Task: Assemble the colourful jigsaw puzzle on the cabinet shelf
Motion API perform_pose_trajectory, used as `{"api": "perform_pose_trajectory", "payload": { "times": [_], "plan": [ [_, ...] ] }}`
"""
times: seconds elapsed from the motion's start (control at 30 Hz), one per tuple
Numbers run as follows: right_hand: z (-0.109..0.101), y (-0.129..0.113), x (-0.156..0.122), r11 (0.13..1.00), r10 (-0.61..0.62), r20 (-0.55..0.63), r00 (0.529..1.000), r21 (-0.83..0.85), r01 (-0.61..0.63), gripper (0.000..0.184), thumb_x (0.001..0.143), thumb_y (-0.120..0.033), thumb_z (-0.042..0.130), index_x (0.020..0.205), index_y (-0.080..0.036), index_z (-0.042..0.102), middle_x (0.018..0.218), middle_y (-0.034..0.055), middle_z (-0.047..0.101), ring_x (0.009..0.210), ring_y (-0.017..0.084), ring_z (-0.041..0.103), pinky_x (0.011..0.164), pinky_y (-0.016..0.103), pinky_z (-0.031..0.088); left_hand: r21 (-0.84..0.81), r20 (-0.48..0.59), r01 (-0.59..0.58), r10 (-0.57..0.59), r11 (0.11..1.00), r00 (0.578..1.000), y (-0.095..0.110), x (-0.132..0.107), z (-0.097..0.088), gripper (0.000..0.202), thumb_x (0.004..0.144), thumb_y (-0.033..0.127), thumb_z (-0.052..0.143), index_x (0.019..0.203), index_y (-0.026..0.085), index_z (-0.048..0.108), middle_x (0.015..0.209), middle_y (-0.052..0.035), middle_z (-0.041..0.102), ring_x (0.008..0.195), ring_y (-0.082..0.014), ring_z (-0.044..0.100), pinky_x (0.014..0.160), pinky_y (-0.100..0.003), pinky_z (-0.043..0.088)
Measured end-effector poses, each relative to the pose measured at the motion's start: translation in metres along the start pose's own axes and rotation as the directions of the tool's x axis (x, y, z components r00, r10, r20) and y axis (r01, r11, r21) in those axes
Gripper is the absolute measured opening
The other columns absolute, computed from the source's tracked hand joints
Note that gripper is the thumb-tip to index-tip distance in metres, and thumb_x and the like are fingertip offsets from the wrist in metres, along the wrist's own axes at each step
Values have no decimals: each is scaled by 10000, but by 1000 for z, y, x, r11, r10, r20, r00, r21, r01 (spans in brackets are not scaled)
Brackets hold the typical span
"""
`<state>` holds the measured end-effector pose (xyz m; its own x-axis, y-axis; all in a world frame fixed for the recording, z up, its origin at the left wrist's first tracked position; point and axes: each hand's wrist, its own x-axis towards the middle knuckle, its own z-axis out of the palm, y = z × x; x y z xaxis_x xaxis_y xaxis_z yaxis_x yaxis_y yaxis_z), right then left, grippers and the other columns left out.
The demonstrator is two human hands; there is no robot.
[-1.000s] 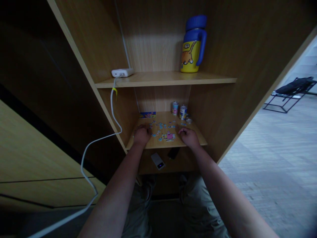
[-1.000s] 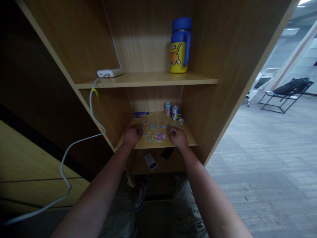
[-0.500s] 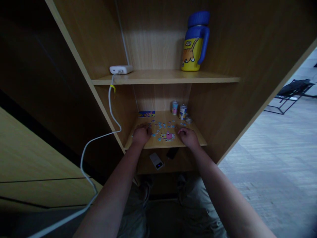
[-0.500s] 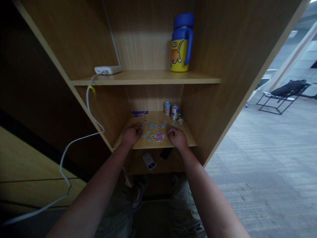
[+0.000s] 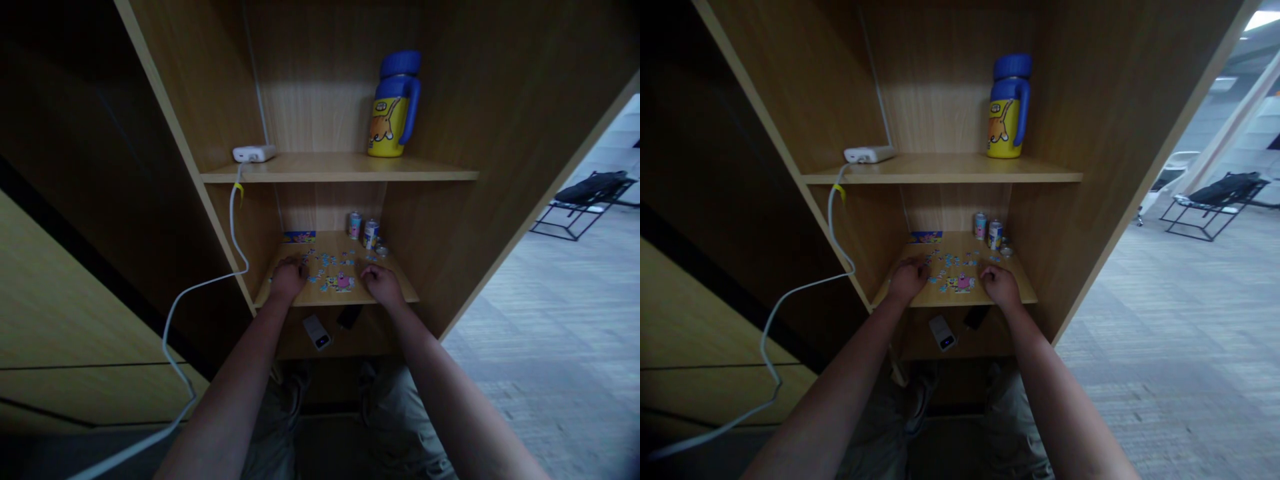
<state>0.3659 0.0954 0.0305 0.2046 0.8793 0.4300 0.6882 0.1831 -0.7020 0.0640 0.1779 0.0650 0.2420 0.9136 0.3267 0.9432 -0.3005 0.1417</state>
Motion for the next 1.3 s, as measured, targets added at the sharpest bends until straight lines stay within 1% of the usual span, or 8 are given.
{"api": "perform_pose_trajectory", "payload": {
  "times": [0.17, 0.3, 0.43, 0.63, 0.83, 0.97, 1.17, 1.3],
  "plan": [
    [0, 1, 1, 1000, 4, 16, 1000, 9, -4, 259, 892, -230, 547, 858, -277, 800, 929, 28, 852, 891, 243, 777, 860, 334, 573, -31, 12, 8, -8, 999, 1000, 0, 1, 1, 355, 1095, 354, 533, 1147, 180, 838, 1223, -172, 796, 1215, -314, 714, 1114, -412, 545],
    [0, 1, 0, 1000, 1, 16, 1000, 4, -1, 269, 903, -220, 544, 880, -269, 807, 941, 29, 853, 894, 238, 774, 866, 327, 568, -38, 3, -2, 2, 999, 1000, -2, 2, 3, 363, 1092, 358, 527, 1139, 189, 845, 1206, -167, 800, 1192, -311, 713, 1120, -421, 546],
    [0, 1, 0, 1000, 20, 21, 1000, -3, -20, 275, 914, -215, 543, 886, -268, 811, 941, 33, 850, 898, 243, 779, 850, 327, 564, 3, 1, -2, 2, 1000, 1000, -2, 2, 3, 377, 1099, 372, 514, 1103, 179, 838, 1199, -169, 797, 1180, -307, 717, 1100, -408, 554],
    [-1, 1, 1, 1000, 14, 26, 1000, -13, -13, 266, 910, -211, 549, 871, -273, 805, 943, 29, 853, 915, 251, 787, 877, 337, 571, 46, 13, 2, -3, 999, 1000, -1, 1, 2, 373, 1108, 375, 503, 1150, 180, 819, 1231, -163, 794, 1179, -297, 720, 1065, -382, 555],
    [0, 2, 0, 1000, 3, 18, 1000, -22, -3, 276, 914, -192, 551, 885, -277, 811, 945, 23, 853, 918, 240, 789, 870, 323, 573, 3, 12, 29, -29, 1000, 1000, 0, 0, 1, 362, 1104, 372, 515, 1132, 187, 825, 1219, -164, 795, 1186, -304, 719, 1088, -396, 549],
    [0, 2, 0, 1000, -3, 19, 1000, -24, 3, 280, 917, -188, 549, 881, -277, 812, 946, 26, 854, 917, 242, 789, 905, 332, 580, -49, 6, 10, -9, 999, 1000, 0, 0, 0, 322, 1087, 348, 551, 1149, 194, 828, 1222, -151, 798, 1215, -304, 715, 1110, -393, 541],
    [-1, 0, 0, 1000, 0, 21, 1000, -30, 0, 277, 920, -187, 554, 877, -278, 812, 962, 28, 859, 936, 250, 792, 887, 339, 580, 14, -1, 3, -3, 1000, 1000, -1, 0, 2, 360, 1093, 359, 520, 1152, 195, 835, 1236, -167, 798, 1191, -319, 724, 1093, -424, 561],
    [0, 0, 0, 999, -1, 21, 1000, -35, 1, 272, 921, -188, 559, 877, -277, 812, 968, 27, 858, 949, 253, 794, 886, 336, 577, 5, -6, -5, 5, 1000, 1000, -3, 2, 4, 362, 1094, 378, 527, 1131, 203, 841, 1224, -152, 806, 1199, -308, 724, 1092, -402, 568]
  ]
}}
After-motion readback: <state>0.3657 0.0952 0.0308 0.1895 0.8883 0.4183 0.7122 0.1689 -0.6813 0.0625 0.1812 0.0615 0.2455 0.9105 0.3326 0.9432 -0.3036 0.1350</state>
